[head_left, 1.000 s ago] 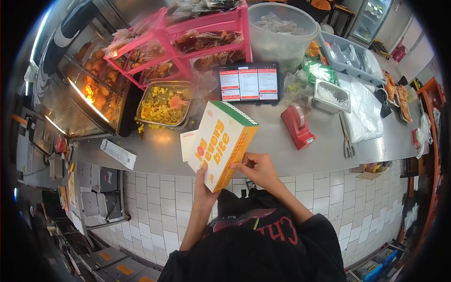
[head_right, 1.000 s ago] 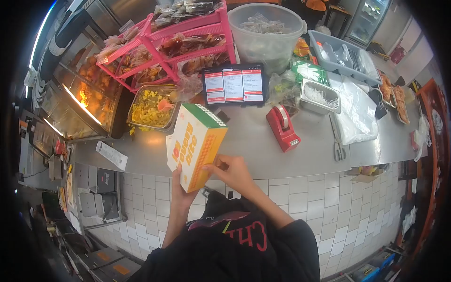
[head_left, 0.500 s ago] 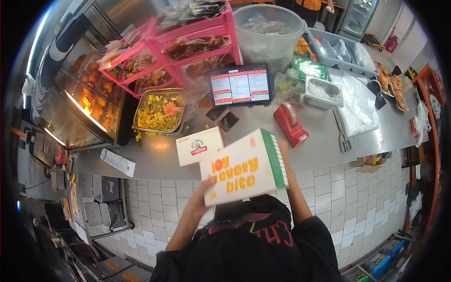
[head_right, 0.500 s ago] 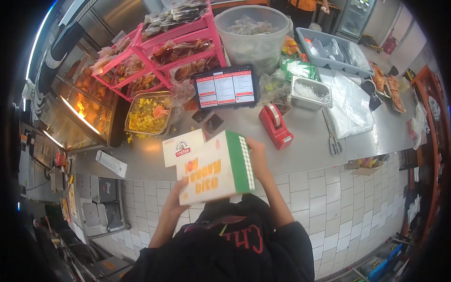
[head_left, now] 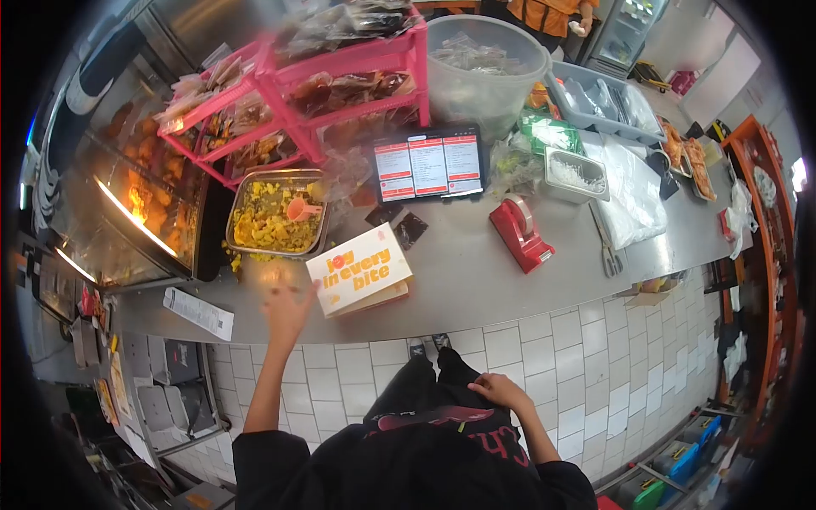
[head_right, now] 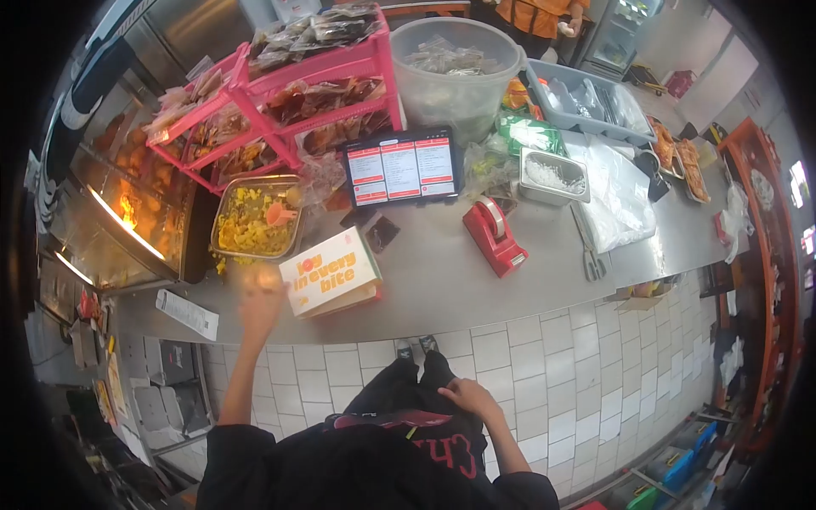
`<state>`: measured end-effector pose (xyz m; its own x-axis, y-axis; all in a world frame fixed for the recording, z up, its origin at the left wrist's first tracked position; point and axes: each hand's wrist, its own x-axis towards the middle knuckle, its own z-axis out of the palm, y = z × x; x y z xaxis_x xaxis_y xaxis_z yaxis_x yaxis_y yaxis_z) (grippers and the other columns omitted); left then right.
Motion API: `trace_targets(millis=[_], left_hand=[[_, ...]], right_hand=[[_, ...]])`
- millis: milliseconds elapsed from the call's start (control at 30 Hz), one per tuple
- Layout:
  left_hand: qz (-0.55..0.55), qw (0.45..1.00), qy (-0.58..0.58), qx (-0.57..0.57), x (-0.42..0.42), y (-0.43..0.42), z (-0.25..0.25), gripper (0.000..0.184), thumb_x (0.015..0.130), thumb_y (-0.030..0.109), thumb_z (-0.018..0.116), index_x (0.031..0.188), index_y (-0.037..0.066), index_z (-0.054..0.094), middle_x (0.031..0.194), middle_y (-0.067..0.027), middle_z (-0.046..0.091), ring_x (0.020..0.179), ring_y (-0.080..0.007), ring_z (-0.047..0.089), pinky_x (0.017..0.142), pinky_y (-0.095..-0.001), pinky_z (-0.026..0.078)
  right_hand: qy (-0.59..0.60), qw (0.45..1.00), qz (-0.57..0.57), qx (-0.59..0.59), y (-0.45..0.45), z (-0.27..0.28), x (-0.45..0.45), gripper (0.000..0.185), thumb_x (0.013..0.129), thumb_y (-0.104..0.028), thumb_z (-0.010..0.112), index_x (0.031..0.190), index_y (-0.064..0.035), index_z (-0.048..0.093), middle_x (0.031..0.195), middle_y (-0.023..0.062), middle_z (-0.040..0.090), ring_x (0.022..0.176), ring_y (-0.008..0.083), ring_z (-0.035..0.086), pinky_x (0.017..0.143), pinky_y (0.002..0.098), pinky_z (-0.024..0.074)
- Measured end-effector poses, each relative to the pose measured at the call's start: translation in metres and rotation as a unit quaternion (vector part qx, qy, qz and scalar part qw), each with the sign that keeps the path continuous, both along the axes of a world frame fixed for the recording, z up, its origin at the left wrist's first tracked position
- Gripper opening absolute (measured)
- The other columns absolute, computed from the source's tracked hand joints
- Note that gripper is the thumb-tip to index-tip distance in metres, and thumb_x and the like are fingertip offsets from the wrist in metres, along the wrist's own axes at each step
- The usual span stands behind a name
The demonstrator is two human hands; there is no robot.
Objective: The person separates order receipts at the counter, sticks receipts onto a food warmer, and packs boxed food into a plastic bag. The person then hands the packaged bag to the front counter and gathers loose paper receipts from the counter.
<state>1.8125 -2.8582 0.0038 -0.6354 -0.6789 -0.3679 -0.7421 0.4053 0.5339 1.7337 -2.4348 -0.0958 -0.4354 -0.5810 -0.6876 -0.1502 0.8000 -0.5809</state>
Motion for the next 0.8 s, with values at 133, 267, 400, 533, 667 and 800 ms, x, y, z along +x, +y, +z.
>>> trace_targets(millis=[133,267,400,533,667,800], left_hand=[[0.077,0.965,0.021,-0.249,0.081,-0.006,-0.019,0.063,0.084,0.047,0.044,0.122,-0.003,0.037,0.104,-0.024,0.054,0.093,-0.0346,0.054,0.08,-0.0427,0.041],[-0.135,0.941,-0.248,0.185,0.213,0.032,-0.178,0.054,0.083,0.034,0.052,0.126,0.006,0.035,0.122,-0.0212,0.042,0.094,-0.031,0.055,0.078,-0.0371,0.048],[-0.17,0.873,-0.304,0.342,0.252,0.117,-0.234,0.053,0.082,0.033,0.053,0.125,0.006,0.037,0.122,-0.0204,0.043,0.094,-0.0307,0.056,0.078,-0.0371,0.048],[-0.112,0.902,-0.246,0.337,0.237,0.137,-0.246,0.052,0.082,0.032,0.053,0.124,0.006,0.039,0.122,-0.0197,0.043,0.094,-0.0303,0.056,0.078,-0.0371,0.048],[-0.081,0.916,-0.211,0.332,0.229,0.142,-0.246,0.05,0.081,0.031,0.054,0.122,0.006,0.04,0.121,-0.019,0.044,0.093,-0.0299,0.056,0.078,-0.0371,0.048],[-0.059,0.923,-0.192,0.33,0.231,0.144,-0.244,0.049,0.081,0.03,0.055,0.121,0.006,0.042,0.121,-0.0183,0.045,0.093,-0.0295,0.056,0.078,-0.0371,0.048]], right_hand=[[-0.087,0.959,0.177,0.204,-0.009,-0.02,-0.013,0.07,0.076,-0.063,0.045,0.089,0.0046,0.06,0.094,0.02,0.061,0.085,0.0307,0.061,0.074,0.039,0.0476],[-0.149,0.915,0.348,0.139,-0.049,-0.015,-0.057,0.048,0.088,-0.039,0.039,0.086,0.0013,0.065,0.072,0.0136,0.065,0.068,0.0242,0.064,0.065,0.0362,0.0509],[-0.104,0.962,0.042,-0.248,-0.133,0.06,-0.136,0.027,0.087,-0.024,0.044,0.095,-0.0039,0.059,0.078,0.0069,0.065,0.068,0.0163,0.059,0.066,0.0307,0.0455],[0.521,0.808,0.052,-0.27,-0.208,0.038,-0.197,0.021,0.074,-0.016,0.06,0.091,-0.0068,0.053,0.112,0.0102,0.053,0.094,0.0286,0.049,0.072,0.04,0.0416],[0.533,0.816,0.076,-0.21,-0.24,0.011,-0.213,0.026,0.069,-0.017,0.063,0.09,-0.0075,0.05,0.123,0.0093,0.044,0.104,0.0274,0.043,0.077,0.0428,0.0388],[0.521,0.826,0.071,-0.206,-0.244,0.003,-0.211,0.023,0.071,-0.017,0.063,0.088,-0.0096,0.049,0.124,0.0097,0.043,0.106,0.0286,0.042,0.079,0.0436,0.0386]])
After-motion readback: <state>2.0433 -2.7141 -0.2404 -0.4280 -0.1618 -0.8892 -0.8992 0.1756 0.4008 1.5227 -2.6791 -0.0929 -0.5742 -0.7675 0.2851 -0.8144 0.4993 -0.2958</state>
